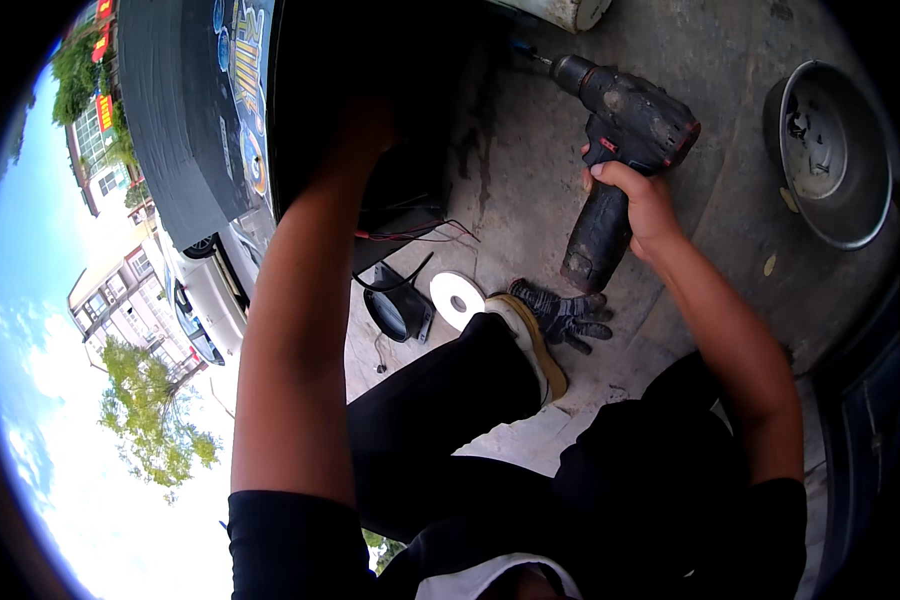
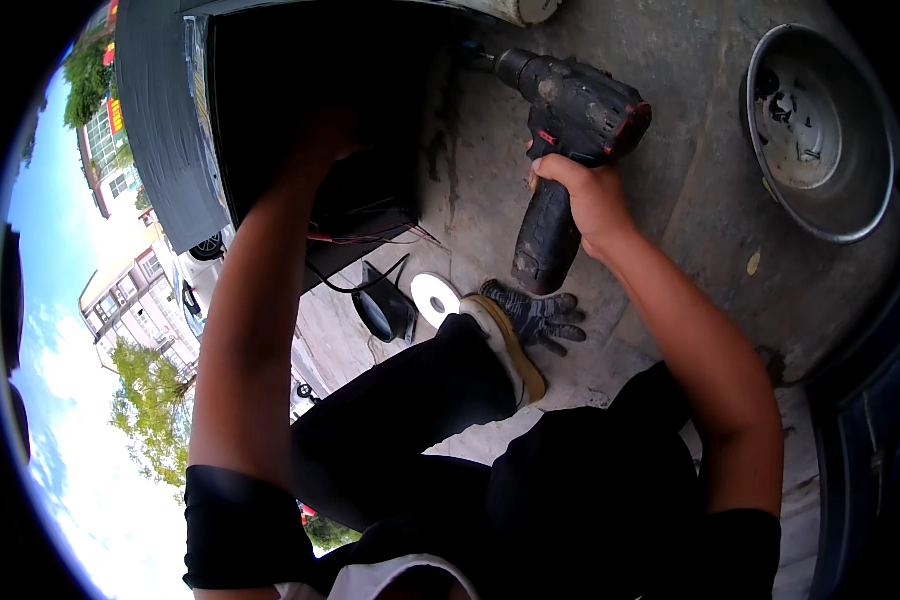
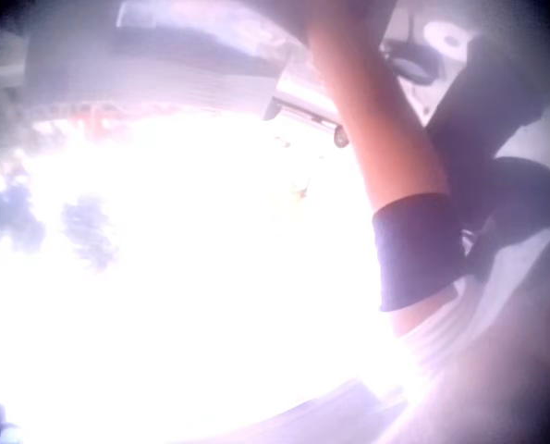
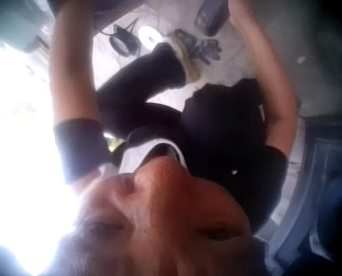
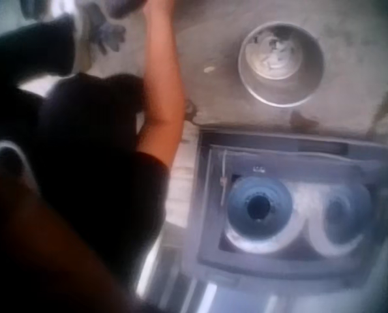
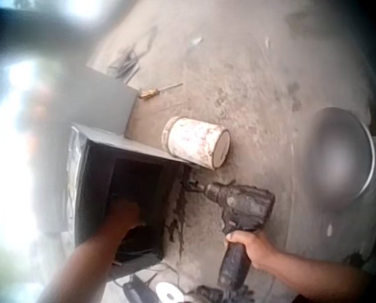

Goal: The person repairs a large metal appliance outdoors, using a power drill to remove and install screws. They handle wires, a metal frame, and a black plastic component, placing parts on the ground and reattaching them to the unit.

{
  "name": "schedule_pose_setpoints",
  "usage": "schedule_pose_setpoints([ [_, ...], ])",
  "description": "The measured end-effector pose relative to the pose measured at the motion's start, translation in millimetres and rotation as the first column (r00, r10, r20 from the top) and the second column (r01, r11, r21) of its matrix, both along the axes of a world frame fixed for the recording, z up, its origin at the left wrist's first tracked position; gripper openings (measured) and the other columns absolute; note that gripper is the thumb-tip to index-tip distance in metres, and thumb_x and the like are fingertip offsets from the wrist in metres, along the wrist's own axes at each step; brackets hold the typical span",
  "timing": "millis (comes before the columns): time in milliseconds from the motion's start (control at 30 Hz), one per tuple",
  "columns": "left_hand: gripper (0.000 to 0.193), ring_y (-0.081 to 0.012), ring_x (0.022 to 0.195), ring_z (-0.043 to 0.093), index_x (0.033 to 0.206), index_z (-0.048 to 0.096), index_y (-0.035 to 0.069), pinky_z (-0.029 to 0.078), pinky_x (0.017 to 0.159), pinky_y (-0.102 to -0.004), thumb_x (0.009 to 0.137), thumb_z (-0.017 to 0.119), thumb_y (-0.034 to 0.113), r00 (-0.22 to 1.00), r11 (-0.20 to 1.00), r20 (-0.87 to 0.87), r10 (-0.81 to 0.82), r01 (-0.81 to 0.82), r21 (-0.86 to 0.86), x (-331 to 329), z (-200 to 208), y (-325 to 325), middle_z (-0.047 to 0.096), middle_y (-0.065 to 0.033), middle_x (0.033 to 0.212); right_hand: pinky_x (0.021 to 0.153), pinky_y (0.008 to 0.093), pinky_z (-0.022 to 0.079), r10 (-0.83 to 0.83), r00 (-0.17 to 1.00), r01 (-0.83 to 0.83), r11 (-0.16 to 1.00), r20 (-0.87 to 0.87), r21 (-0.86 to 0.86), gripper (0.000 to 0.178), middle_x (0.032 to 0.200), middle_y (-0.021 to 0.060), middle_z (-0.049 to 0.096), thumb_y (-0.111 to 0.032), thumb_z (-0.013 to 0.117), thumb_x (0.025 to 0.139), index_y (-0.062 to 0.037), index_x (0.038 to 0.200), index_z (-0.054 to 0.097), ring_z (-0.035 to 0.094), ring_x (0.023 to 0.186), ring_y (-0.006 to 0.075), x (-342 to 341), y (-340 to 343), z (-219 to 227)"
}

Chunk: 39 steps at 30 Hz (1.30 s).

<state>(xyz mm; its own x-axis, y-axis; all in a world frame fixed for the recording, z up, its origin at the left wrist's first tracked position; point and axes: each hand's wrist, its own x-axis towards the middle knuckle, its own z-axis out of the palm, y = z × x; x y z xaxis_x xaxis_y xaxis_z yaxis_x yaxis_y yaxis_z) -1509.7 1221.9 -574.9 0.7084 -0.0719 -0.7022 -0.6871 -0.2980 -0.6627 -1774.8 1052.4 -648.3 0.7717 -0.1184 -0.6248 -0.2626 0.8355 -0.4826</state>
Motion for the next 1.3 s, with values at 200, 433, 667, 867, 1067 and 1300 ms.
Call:
schedule_pose_setpoints([
  [200, 0.071, -0.0319, 0.112, 0.056, 0.12, 0.06, 0.006, 0.045, 0.094, -0.0453, 0.078, 0.061, 0.062, 0.995, 0.997, 0.066, -0.074, 0.074, 0.004, 1.9, -4.3, 13.1, 0.058, -0.0153, 0.122, 0.071, 0.0301, 0.047, -0.008, 1.0, 0.008, 1.0, 0.011, -0.023, 0.026, 0.08, 0.0055, 0.061, -0.01, 0.06, 0.074, -0.0029, 0.1, 0.062, 0.058, 0.075, 0.0144, -4.2, 2.7, 4.9],
  [433, 0.073, -0.035, 0.122, 0.049, 0.12, 0.062, 0.009, 0.041, 0.099, -0.047, 0.081, 0.049, 0.069, 0.998, 0.993, 0.041, -0.055, 0.059, -0.106, 0.6, -21.1, 16.7, 0.051, -0.0159, 0.133, 0.072, 0.03, 0.046, -0.014, 0.999, 0.015, 1.0, 0.046, -0.024, 0.027, 0.081, 0.0055, 0.061, -0.009, 0.059, 0.074, -0.0025, 0.1, 0.061, 0.058, 0.076, 0.0149, -5.4, 3.6, 7.1],
  [667, 0.077, -0.0364, 0.129, 0.038, 0.121, 0.062, 0.009, 0.035, 0.103, -0.0493, 0.081, 0.045, 0.073, 0.989, 0.982, 0.125, -0.074, 0.094, -0.165, 4.0, -36.0, 27.3, 0.045, -0.0175, 0.137, 0.072, 0.0295, 0.046, -0.009, 0.999, 0.01, 0.999, 0.044, -0.039, 0.028, 0.081, 0.0054, 0.06, -0.01, 0.06, 0.073, -0.0022, 0.1, 0.061, 0.057, 0.076, 0.0146, -7.4, -0.6, 11.0],
  [867, 0.072, -0.0338, 0.118, 0.051, 0.113, 0.065, 0.003, 0.042, 0.098, -0.0434, 0.083, 0.05, 0.067, 0.986, 0.96, 0.111, -0.124, 0.147, -0.238, 10.0, -32.2, 40.8, 0.053, -0.0211, 0.126, 0.07, 0.0302, 0.046, 0.029, 0.998, -0.026, 0.998, 0.05, -0.059, 0.028, 0.08, 0.005, 0.06, -0.01, 0.061, 0.073, -0.0019, 0.1, 0.062, 0.057, 0.075, 0.0143, -12.5, -1.7, 12.2],
  [1067, 0.071, -0.0338, 0.114, 0.053, 0.11, 0.066, 0.003, 0.044, 0.095, -0.0453, 0.086, 0.045, 0.066, 0.999, 0.982, 0.037, 0.015, -0.008, -0.189, 13.7, -24.1, 25.2, 0.055, -0.0191, 0.124, 0.068, 0.0305, 0.047, 0.039, 0.998, -0.035, 0.997, 0.045, -0.074, 0.028, 0.08, 0.0052, 0.061, -0.009, 0.062, 0.073, -0.0019, 0.1, 0.062, 0.058, 0.073, 0.0147, -13.8, -2.8, 12.1],
  [1300, 0.07, -0.0348, 0.118, 0.05, 0.117, 0.062, 0.003, 0.041, 0.099, -0.0464, 0.089, 0.042, 0.063, 0.997, 0.981, 0.036, -0.071, 0.076, -0.181, 22.3, -21.9, 34.9, 0.052, -0.0188, 0.128, 0.064, 0.0304, 0.047, 0.015, 0.998, -0.01, 0.996, 0.059, -0.084, 0.022, 0.077, 0.0056, 0.06, -0.006, 0.062, 0.071, -0.0017, 0.093, 0.061, 0.058, 0.068, 0.015, 1.1, -4.5, 16.4],
])
